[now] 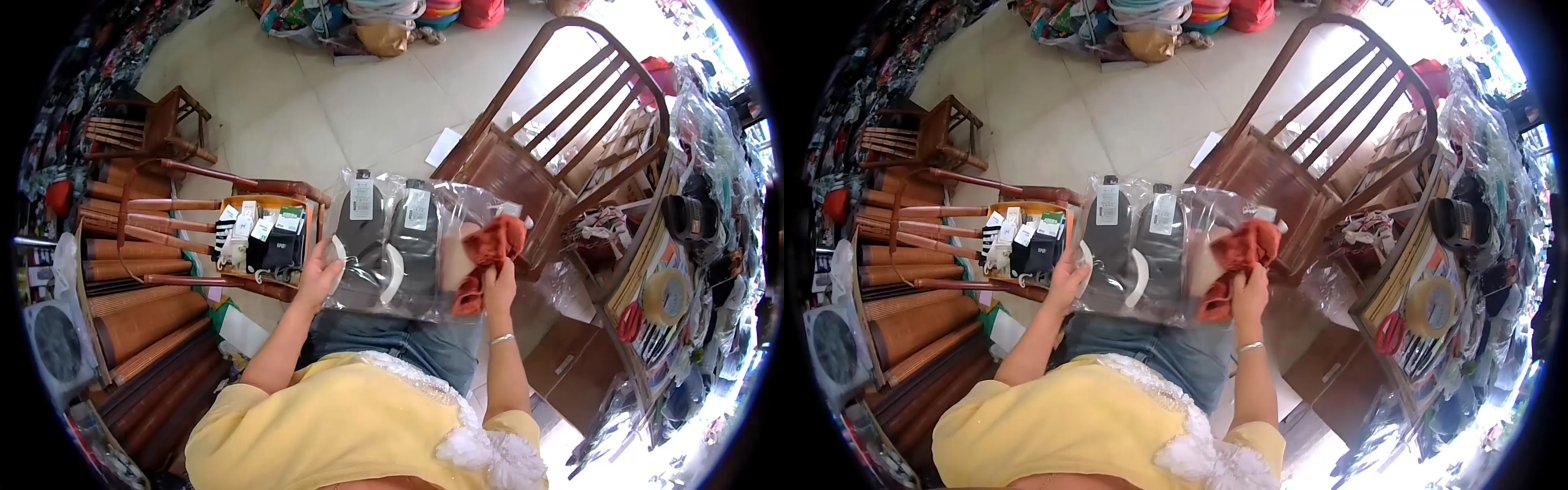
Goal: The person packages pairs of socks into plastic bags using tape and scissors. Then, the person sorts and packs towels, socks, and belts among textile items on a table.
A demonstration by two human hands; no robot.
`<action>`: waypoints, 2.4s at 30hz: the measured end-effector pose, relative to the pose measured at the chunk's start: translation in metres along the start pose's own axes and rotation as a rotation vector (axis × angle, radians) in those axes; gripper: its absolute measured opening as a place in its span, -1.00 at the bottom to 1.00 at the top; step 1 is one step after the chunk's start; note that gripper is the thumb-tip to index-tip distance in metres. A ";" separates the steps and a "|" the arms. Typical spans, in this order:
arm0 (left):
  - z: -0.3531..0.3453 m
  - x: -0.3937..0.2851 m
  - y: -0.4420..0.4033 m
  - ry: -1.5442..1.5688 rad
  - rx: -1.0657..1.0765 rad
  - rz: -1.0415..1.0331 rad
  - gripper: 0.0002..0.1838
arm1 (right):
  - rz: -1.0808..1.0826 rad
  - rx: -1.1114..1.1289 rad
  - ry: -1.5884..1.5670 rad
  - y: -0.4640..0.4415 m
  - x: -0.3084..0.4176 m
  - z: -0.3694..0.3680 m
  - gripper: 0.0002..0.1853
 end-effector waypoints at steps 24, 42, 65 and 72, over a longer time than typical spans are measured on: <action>-0.021 -0.011 0.069 -0.677 0.158 -0.805 -0.70 | 0.893 0.537 -0.034 0.090 0.189 -0.032 -0.59; 0.063 0.070 0.030 0.232 -0.017 0.703 -0.66 | 0.994 0.600 -0.028 0.132 0.250 -0.109 -0.58; 0.019 0.030 0.041 0.106 0.084 0.393 -0.47 | 0.326 0.454 -0.041 -0.041 0.143 -0.119 -0.86; 0.007 0.043 0.003 -0.116 0.302 0.138 -0.34 | 0.956 0.534 -0.012 0.096 0.221 -0.069 -0.83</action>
Point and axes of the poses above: each hand's wrist, its own y-axis away from the middle knuckle, its own z-axis out of the back of the hand, x = y × z, the point moved 7 cm from there along -y, towards the middle knuckle, and after that the axes turned 15 degrees about -x, right-handed, at the moved point
